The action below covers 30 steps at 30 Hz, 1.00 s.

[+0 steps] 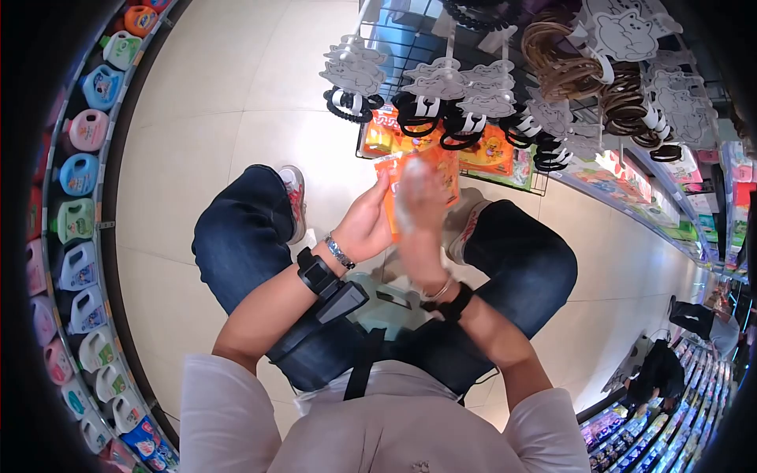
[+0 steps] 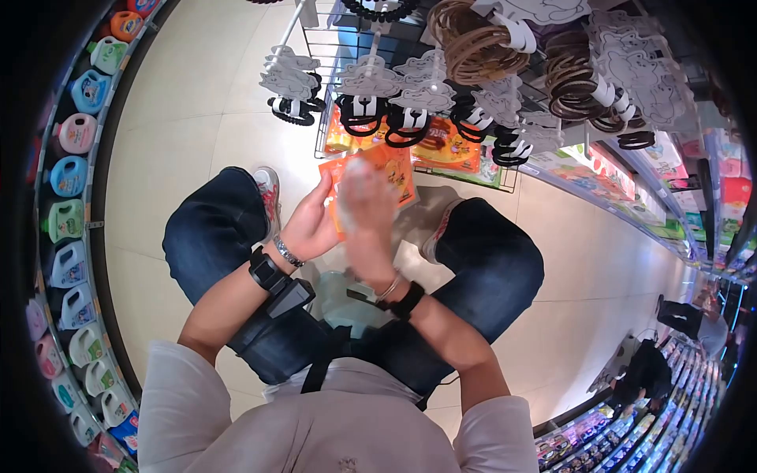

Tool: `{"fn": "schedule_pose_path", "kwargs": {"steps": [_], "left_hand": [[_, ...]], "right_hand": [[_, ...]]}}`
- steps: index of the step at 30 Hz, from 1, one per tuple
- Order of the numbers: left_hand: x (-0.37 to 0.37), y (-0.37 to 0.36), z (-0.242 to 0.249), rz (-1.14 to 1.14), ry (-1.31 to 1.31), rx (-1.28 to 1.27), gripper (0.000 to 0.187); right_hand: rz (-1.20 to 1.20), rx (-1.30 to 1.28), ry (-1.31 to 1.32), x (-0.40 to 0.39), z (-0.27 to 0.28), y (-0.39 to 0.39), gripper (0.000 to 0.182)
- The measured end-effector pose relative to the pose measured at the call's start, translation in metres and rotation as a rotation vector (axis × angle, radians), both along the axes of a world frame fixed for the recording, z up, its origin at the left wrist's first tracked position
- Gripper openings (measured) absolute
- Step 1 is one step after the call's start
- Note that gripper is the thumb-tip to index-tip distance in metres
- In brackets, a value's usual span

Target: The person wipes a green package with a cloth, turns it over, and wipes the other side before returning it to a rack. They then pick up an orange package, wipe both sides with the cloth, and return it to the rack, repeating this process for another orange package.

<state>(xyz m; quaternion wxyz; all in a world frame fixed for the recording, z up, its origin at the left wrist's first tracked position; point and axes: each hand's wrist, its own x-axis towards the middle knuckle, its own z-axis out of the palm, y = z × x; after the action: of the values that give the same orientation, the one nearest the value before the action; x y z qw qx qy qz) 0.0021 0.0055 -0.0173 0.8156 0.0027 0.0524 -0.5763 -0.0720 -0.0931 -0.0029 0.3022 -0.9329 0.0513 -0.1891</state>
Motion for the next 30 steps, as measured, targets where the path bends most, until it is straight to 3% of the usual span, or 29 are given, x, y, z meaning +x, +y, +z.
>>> {"fn": "schedule_pose_path", "kwargs": {"steps": [1, 3, 4, 6, 11, 14, 15, 17, 22, 23, 25, 27, 30], "left_hand": [[0.001, -0.002, 0.015, 0.057, -0.039, 0.147, 0.048], [0.0, 0.0, 0.022, 0.043, -0.098, 0.191, 0.05], [0.0, 0.001, 0.024, 0.036, -0.155, 0.235, 0.051], [0.0, 0.002, 0.027, 0.039, -0.161, 0.234, 0.051], [0.005, 0.006, 0.018, 0.15, -0.217, 0.372, 0.047], [0.006, 0.01, 0.001, 0.261, -0.254, 0.799, 0.042], [0.005, 0.011, -0.001, 0.264, -0.255, 0.8, 0.042], [0.003, 0.014, -0.006, 0.244, -0.207, 0.89, 0.041], [0.0, 0.011, -0.004, 0.164, -0.166, 0.821, 0.042], [0.001, 0.011, -0.002, 0.118, -0.134, 0.797, 0.043], [0.001, 0.017, -0.013, 0.081, -0.126, 0.678, 0.043], [0.003, 0.023, -0.053, -0.003, -0.135, 0.387, 0.045], [-0.004, 0.012, -0.01, 0.032, -0.094, 0.367, 0.047]], "right_hand": [[-0.097, 0.097, -0.11, 0.009, -0.006, -0.018, 0.055], [-0.172, 0.329, -0.164, 0.019, -0.017, -0.045, 0.049], [-0.174, 0.329, -0.166, 0.016, -0.018, -0.051, 0.049], [-0.167, 0.903, -0.083, 0.013, -0.015, -0.058, 0.044], [-0.133, 0.862, -0.01, 0.001, 0.015, -0.073, 0.044], [-0.213, 0.981, -0.035, -0.004, 0.025, -0.083, 0.045], [-0.21, 0.981, -0.035, -0.004, 0.029, -0.084, 0.045], [-0.154, 1.486, 0.09, -0.007, 0.043, -0.086, 0.045], [0.039, 1.899, 0.328, -0.02, 0.053, -0.091, 0.051], [0.04, 1.899, 0.33, -0.022, 0.055, -0.089, 0.051], [0.238, 2.183, 0.252, -0.02, 0.072, -0.078, 0.052], [0.142, 2.098, 0.305, -0.019, 0.058, -0.083, 0.05], [-0.023, 1.861, 0.42, -0.016, 0.041, -0.101, 0.047]]}}
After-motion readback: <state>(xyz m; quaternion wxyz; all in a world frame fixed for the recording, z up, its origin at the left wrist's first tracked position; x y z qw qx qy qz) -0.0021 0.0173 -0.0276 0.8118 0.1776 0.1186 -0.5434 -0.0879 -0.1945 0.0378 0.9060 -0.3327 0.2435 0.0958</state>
